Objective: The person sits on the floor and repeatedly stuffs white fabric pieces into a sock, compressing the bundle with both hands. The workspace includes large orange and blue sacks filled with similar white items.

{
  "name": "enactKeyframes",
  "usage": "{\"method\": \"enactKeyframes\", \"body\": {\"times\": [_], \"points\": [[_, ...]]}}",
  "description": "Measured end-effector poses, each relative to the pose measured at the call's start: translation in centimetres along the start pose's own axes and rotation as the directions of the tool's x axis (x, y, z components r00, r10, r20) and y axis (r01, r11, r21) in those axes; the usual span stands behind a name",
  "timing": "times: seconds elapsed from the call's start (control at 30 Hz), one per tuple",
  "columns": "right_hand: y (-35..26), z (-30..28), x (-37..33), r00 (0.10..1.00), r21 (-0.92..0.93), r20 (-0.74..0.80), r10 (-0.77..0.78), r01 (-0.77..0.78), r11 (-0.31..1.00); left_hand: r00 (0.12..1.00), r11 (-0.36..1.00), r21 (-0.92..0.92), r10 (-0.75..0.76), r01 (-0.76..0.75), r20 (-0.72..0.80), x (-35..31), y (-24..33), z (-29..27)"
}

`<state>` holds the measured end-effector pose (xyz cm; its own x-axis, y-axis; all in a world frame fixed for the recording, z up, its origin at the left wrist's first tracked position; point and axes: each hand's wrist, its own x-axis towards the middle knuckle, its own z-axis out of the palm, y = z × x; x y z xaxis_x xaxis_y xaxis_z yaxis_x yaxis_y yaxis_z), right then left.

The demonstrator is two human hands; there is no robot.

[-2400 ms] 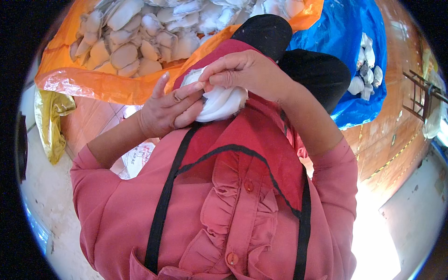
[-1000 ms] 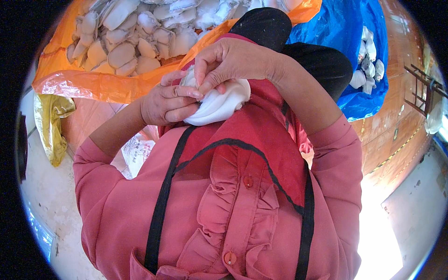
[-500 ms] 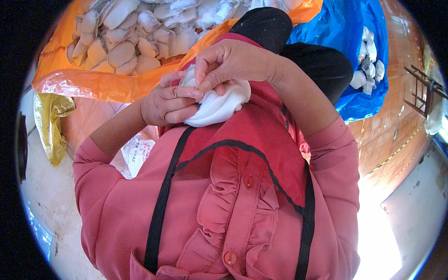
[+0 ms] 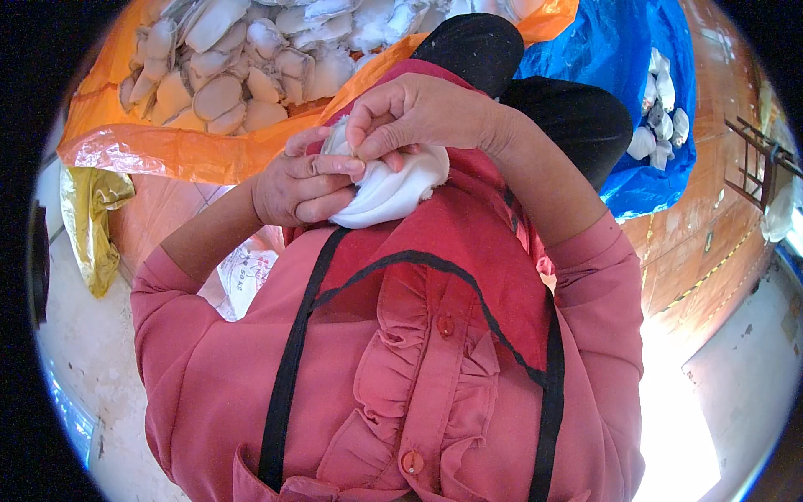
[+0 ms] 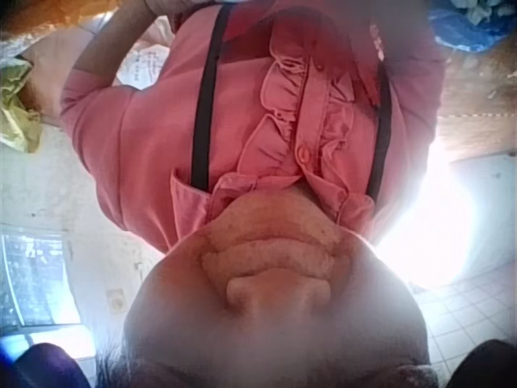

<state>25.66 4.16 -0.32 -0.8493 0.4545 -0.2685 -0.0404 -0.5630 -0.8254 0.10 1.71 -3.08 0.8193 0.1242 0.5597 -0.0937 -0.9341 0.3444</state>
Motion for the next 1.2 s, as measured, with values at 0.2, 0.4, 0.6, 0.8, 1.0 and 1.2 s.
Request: {"method": "enactKeyframes", "body": {"times": [0.2,0.4,0.6,0.8,1.0,1.2], "points": [[0.11,-0.02,-0.04,1.0,-0.013,-0.017,-0.01,0.01,1.0,1.0,1.0,-0.002,-0.004,0.004,0.022,-0.05,-0.1,-0.1],[0.21,0.04,-0.03,1.0,0.024,-0.008,-0.014,0.014,1.0,1.0,1.0,-0.016,0.0,0.0,-0.005,0.17,-0.16,-0.08],[0.17,0.21,0.06,1.0,0.001,0.001,-0.016,0.016,1.0,1.0,1.0,-0.008,0.002,-0.002,-0.017,0.16,-0.05,0.01],[0.11,0.56,-0.1,0.999,0.041,-0.028,-0.029,0.03,0.999,1.0,1.0,0.027,-0.011,0.011,-0.01,0.24,0.16,-0.18],[0.62,0.44,-0.03,0.999,0.031,-0.019,-0.047,0.047,0.998,1.0,0.999,0.04,-0.012,0.011,0.007,0.11,0.2,-0.16],[0.65,0.36,-0.12,0.998,-0.011,-0.029,-0.057,0.056,0.998,1.0,0.998,0.056,-0.005,0.004,0.021,-0.02,0.21,-0.11]]}}
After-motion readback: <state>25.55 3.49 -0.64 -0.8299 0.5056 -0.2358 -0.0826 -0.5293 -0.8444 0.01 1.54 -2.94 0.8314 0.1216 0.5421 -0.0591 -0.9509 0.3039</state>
